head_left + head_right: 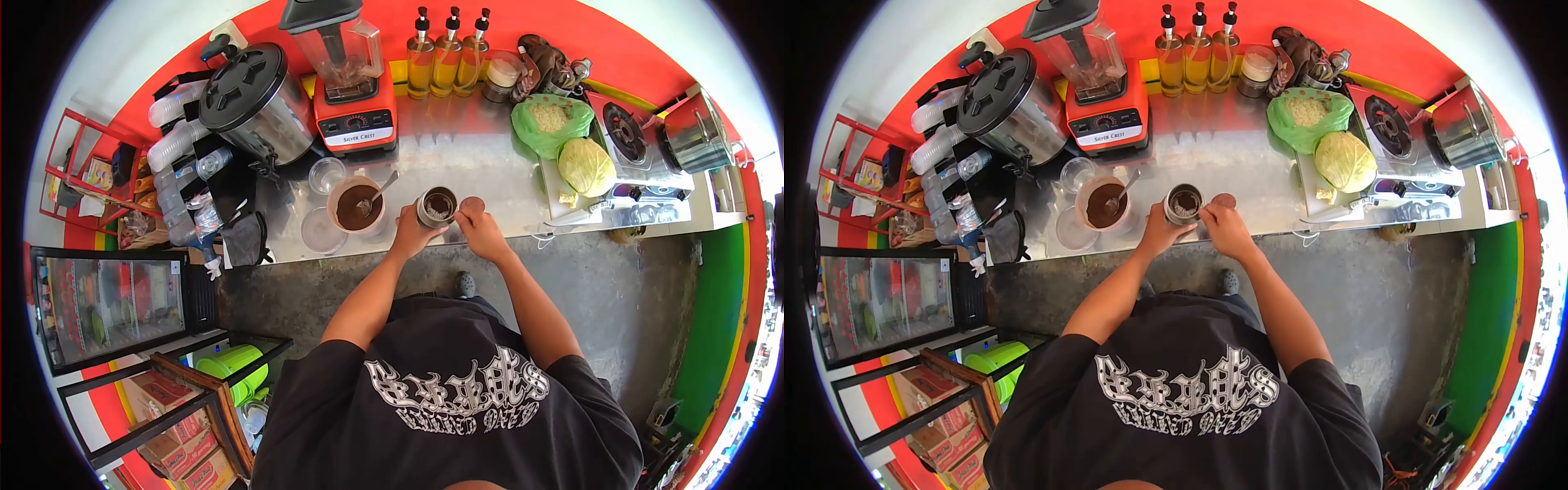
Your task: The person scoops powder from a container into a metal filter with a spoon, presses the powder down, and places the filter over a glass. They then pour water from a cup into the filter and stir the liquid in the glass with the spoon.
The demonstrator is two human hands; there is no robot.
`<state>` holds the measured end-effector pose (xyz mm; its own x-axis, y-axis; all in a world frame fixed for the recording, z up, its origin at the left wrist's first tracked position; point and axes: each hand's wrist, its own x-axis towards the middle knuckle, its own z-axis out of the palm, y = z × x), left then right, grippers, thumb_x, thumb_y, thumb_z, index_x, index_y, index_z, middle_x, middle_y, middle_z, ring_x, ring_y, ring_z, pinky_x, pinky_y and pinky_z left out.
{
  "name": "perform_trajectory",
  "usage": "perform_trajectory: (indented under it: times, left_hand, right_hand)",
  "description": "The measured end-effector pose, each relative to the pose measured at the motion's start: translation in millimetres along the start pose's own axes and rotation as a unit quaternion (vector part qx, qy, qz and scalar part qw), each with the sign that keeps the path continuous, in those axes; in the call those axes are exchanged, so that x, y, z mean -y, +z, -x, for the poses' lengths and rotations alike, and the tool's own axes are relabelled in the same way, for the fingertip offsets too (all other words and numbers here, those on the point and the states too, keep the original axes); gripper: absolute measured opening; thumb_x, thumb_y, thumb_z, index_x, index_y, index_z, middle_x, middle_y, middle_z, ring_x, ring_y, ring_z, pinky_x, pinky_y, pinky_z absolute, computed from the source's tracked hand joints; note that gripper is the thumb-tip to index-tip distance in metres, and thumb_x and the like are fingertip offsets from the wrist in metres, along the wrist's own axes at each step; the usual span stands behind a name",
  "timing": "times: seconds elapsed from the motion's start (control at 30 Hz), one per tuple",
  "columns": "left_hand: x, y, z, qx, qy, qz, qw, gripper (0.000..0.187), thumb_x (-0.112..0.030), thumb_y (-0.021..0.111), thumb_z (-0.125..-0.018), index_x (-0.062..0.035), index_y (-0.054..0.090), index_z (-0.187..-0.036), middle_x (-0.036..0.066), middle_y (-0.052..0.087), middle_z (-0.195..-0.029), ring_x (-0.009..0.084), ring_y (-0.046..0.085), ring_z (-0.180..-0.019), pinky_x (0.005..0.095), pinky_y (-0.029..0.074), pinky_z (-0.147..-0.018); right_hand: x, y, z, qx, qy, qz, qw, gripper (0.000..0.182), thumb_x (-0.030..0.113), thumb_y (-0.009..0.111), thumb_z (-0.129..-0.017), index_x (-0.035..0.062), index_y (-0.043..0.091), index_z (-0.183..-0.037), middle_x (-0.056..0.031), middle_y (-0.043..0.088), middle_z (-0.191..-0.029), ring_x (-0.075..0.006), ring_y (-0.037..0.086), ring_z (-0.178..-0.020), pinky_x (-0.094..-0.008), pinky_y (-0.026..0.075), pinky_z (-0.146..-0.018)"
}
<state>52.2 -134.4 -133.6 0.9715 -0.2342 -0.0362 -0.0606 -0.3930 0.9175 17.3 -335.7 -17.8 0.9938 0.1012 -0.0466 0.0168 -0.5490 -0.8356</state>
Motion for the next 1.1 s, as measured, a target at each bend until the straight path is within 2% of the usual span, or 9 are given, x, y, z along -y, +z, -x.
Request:
perform_trajectory:
  times: [0.27,0.4,0.47,0.57,0.67,0.8,0.9,1.0,1.1]
  left_hand:
    - [1.6,-2.7,2.1,0.008,0.009,-0.019,1.0,0.073,-0.033,0.097,-0.07,-0.0147,0.065,-0.133,0.009,0.073,-0.124,0.0344,0.061,-0.123,0.0489,0.04,-0.103]
    - [-2.4,-6.2,2.2,0.023,0.007,0.021,0.999,0.071,-0.03,0.097,-0.07,-0.0146,0.066,-0.132,0.009,0.074,-0.122,0.0344,0.063,-0.122,0.0479,0.041,-0.103]
    - [-2.9,-7.5,1.9,0.029,0.009,0.033,0.999,0.07,-0.029,0.097,-0.07,-0.0147,0.066,-0.131,0.009,0.074,-0.121,0.0344,0.063,-0.121,0.0477,0.042,-0.102]
    - [-3.7,-7.0,2.1,0.031,0.013,0.055,0.998,0.068,-0.029,0.097,-0.072,-0.0137,0.066,-0.13,0.01,0.074,-0.12,0.0339,0.064,-0.119,0.0472,0.043,-0.102]
    - [-3.7,-5.1,1.3,-0.029,0.069,0.025,0.997,0.046,-0.012,0.095,-0.076,-0.0024,0.071,-0.114,0.008,0.078,-0.108,0.0177,0.074,-0.102,0.036,0.058,-0.088]
    - [-12.6,-9.6,-9.1,-0.002,0.032,0.145,0.989,0.042,-0.001,0.087,-0.082,-0.0018,0.068,-0.119,0.007,0.076,-0.112,0.0172,0.072,-0.104,0.0354,0.062,-0.088]
    - [-7.7,-8.3,-7.3,0.07,-0.02,0.256,0.964,0.04,0.009,0.08,-0.085,-0.0002,0.067,-0.122,0.007,0.075,-0.112,0.0173,0.072,-0.104,0.0361,0.065,-0.088]
    - [-12.9,-11.0,-10.0,0.051,-0.014,0.177,0.983,0.043,0.002,0.089,-0.079,-0.0009,0.07,-0.117,0.007,0.077,-0.11,0.0135,0.072,-0.102,0.0311,0.061,-0.084]
    - [-11.7,-14.6,-4.0,0.103,-0.114,0.334,0.93,0.042,0.002,0.088,-0.081,-0.0007,0.07,-0.118,0.005,0.077,-0.11,0.0133,0.072,-0.102,0.0312,0.06,-0.086]
  right_hand:
    - [7.4,-6.3,3.2,0.064,-0.033,0.011,0.997,0.033,0.025,0.058,-0.108,-0.0034,0.062,-0.092,-0.023,0.062,-0.076,-0.0429,0.061,-0.074,-0.0471,0.048,-0.069]
    - [1.8,-3.2,2.2,0.008,-0.018,-0.013,1.0,0.032,0.025,0.059,-0.107,-0.0031,0.063,-0.092,-0.0226,0.062,-0.077,-0.043,0.06,-0.074,-0.0468,0.047,-0.069]
    - [4.7,-6.4,3.2,0.08,0.005,-0.006,0.997,0.029,0.022,0.059,-0.106,-0.0028,0.066,-0.092,-0.0259,0.063,-0.081,-0.047,0.061,-0.08,-0.0505,0.047,-0.072]
    - [1.2,-2.5,2.1,0.015,-0.018,-0.019,1.0,0.03,0.023,0.06,-0.106,-0.0029,0.065,-0.091,-0.0254,0.063,-0.08,-0.0449,0.061,-0.077,-0.0495,0.047,-0.07]
    - [6.1,-5.5,2.8,0.078,-0.021,-0.007,0.997,0.031,0.023,0.06,-0.106,-0.0028,0.065,-0.09,-0.0259,0.063,-0.08,-0.0456,0.061,-0.077,-0.0503,0.047,-0.07]
    - [7.2,-0.9,-0.2,0.047,0.006,-0.005,0.999,0.03,0.023,0.06,-0.106,-0.0023,0.066,-0.091,-0.0265,0.064,-0.08,-0.0463,0.062,-0.079,-0.0516,0.047,-0.071]
    - [2.8,6.9,3.6,-0.008,-0.028,-0.018,0.999,0.028,0.021,0.062,-0.105,-0.0034,0.065,-0.092,-0.0193,0.063,-0.078,-0.0372,0.061,-0.073,-0.046,0.048,-0.071]
    - [3.7,5.3,-8.1,-0.03,-0.092,0.013,0.995,0.029,0.022,0.06,-0.106,-0.0018,0.067,-0.091,-0.0252,0.064,-0.078,-0.0464,0.062,-0.076,-0.0521,0.047,-0.07]
    - [2.8,5.2,-3.3,0.076,-0.002,-0.019,0.997,0.028,0.02,0.061,-0.105,-0.0029,0.065,-0.09,-0.0187,0.063,-0.076,-0.0389,0.06,-0.073,-0.0461,0.048,-0.071]
